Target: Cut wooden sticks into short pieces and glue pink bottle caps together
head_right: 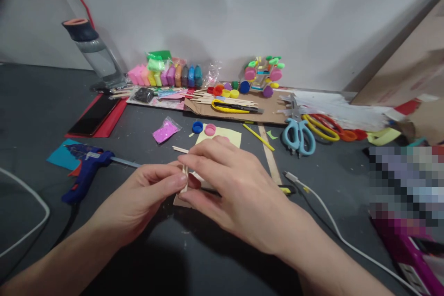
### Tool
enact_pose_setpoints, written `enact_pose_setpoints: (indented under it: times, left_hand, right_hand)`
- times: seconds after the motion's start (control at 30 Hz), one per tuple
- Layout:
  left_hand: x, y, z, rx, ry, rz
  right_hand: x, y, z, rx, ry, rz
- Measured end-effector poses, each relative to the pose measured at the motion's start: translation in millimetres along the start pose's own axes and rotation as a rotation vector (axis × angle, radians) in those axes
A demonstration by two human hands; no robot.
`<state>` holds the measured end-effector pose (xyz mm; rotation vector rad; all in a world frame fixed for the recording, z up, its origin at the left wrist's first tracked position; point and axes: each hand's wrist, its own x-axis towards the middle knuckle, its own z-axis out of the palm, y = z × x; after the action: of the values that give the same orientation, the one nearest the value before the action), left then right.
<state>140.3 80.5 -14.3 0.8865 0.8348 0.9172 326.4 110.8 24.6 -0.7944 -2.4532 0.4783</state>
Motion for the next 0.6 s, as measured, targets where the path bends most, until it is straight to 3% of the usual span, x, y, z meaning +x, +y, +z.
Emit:
enact_pose_setpoints:
  times: [0.33, 0.6]
  left_hand:
    - [-4.0, 5.3, 6.4, 0.087, 0.048, 0.079]
    - [-3.0, 4.7, 4.3, 0.132, 0.043, 0.129]
  right_hand:
    - [0.0, -1.1, -1.6, -0.074, -0.047, -0.088]
    - [1.3, 5.1, 3.7, -0.091, -0.006, -0.175]
